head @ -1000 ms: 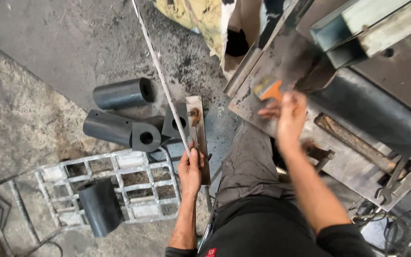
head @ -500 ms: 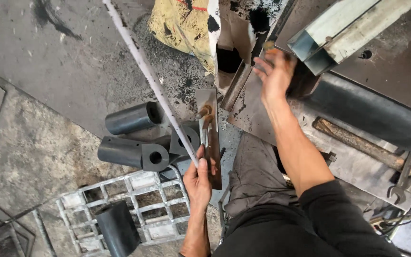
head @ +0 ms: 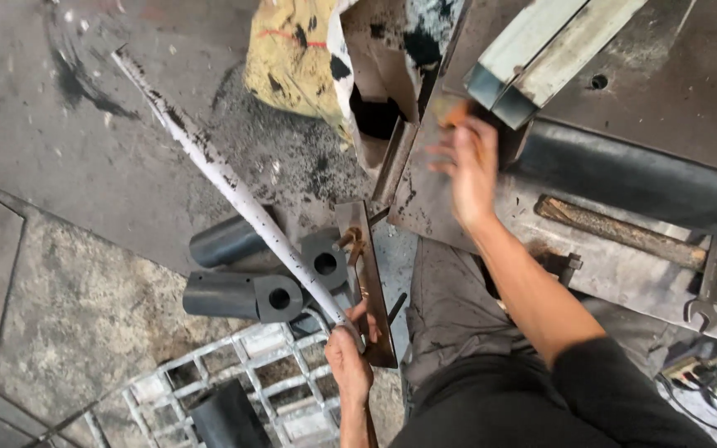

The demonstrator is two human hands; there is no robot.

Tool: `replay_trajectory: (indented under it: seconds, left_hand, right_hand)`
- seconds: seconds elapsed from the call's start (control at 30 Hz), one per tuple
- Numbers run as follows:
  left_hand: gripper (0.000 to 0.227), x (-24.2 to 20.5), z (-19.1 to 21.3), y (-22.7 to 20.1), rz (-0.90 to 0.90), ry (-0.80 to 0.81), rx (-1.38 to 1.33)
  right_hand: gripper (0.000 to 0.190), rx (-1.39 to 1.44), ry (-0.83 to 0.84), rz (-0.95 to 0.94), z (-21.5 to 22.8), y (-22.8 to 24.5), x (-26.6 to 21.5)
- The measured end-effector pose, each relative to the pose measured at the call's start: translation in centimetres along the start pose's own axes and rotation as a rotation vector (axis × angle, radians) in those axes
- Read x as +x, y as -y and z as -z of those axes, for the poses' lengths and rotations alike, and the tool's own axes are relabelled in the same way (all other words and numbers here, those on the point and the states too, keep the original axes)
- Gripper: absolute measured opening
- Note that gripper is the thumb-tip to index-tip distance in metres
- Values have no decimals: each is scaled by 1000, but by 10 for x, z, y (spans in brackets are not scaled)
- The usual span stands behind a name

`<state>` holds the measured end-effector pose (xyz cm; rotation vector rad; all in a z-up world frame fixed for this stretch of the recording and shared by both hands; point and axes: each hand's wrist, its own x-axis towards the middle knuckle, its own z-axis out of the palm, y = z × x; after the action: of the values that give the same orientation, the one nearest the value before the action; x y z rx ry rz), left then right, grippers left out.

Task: Measuring and drilling holes in thick plastic industrial pipe segments using a magnetic drill press and hand tools.

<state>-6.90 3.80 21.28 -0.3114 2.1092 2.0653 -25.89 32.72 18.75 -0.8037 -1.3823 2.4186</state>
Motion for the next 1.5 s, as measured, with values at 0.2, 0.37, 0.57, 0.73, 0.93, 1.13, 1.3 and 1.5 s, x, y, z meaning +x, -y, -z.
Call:
replay_trajectory:
  seconds: [0.2,0.37,0.57,0.73,0.93,1.13,1.3,1.5]
  left_hand:
    - [65,5,-1,4,96,37,144]
    - [57,13,-17,-38,3,15,-11]
    - [45,15,-13,-39,43,34,178]
    - [24,-1,-1,-24,115,-67,119]
    - [22,-5,2,-30,357,-144,251]
    - [16,-12,21,-15,121,-143,118]
    - [11,-1,28,-33,16,-89,88]
    - [14,16,3,-89,-209,64,-57]
  right_hand:
    - [42,-209,33,-58,25,-30,-70]
    - [34,-210,173,-192,23,1,-88]
    - [29,-668,252,-186,25,3,-53]
    - [30,-669,259,-171,-33,53,-53]
    - [29,-795,201,-99,-35,37,21]
    - [27,-864,556,-122,-33,92,-41]
    - [29,-975,281,56,38,51,-42]
    - [32,-1137,188,161,70,10,-86]
